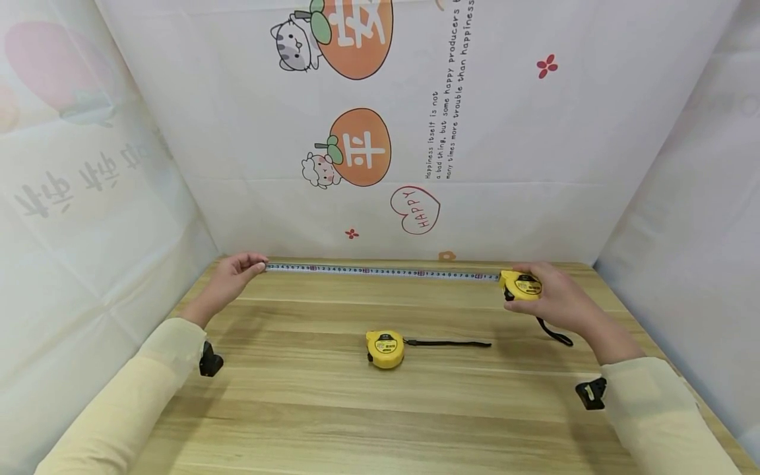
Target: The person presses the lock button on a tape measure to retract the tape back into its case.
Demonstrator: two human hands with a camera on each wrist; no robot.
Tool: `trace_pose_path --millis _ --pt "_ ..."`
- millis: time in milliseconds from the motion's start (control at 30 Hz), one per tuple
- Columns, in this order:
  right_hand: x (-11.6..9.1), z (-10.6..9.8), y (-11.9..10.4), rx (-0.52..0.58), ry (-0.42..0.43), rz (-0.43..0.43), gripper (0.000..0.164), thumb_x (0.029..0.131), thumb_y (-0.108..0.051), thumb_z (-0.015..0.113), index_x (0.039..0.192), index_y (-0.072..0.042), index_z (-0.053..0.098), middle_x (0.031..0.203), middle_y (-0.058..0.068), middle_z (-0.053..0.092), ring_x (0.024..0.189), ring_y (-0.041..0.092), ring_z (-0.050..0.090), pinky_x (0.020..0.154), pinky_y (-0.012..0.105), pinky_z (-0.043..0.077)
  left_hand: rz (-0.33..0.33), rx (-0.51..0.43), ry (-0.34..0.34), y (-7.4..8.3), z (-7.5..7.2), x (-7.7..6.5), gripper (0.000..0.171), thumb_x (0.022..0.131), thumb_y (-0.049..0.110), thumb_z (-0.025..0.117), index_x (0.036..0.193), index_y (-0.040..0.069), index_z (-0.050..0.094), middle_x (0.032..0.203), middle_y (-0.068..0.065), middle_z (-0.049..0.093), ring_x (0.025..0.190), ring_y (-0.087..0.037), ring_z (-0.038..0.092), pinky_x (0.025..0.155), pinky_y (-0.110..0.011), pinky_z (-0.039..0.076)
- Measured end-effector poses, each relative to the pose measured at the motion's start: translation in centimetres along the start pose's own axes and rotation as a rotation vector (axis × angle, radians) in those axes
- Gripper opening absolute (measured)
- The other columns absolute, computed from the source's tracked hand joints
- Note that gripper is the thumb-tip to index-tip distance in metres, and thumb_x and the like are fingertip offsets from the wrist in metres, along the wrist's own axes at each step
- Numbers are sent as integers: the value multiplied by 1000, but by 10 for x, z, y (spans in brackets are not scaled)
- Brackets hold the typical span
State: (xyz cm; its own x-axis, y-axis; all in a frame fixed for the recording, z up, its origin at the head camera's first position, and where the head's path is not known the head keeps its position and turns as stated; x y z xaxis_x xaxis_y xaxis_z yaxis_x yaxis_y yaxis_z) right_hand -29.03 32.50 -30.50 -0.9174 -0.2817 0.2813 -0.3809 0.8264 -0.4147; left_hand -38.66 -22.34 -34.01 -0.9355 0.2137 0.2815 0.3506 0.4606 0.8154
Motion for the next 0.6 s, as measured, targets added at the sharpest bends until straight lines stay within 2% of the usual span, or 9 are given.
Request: trace_pose_path --millis 400,600 --pt "0 -1 4 11 18 37 73 80 -37 82 131 5 52 112 22 57 85 26 55 62 29 47 2 -5 -2 -5 0 0 30 101 22 56 119 -2 62 112 -21 63 97 -15 59 80 -22 49" --pt "0 -2 3 -10 20 67 83 80 -41 80 136 10 46 115 26 56 88 30 56 64 33 47 -4 -9 2 -4 2 0 31 101 21 55 120 -2 61 114 -22 63 99 -20 59 79 -24 49"
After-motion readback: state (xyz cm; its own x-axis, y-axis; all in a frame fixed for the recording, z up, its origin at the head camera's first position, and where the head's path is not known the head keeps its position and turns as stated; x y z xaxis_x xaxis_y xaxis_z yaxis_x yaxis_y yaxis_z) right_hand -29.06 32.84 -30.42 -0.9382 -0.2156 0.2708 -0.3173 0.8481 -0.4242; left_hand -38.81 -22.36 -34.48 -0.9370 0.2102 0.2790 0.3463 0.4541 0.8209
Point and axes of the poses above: each hand's wrist, its own x-axis towards the middle knuckle, its own z-axis out of the palm, y = z × x, the point moved 8 cm from there along x, towards the middle knuckle
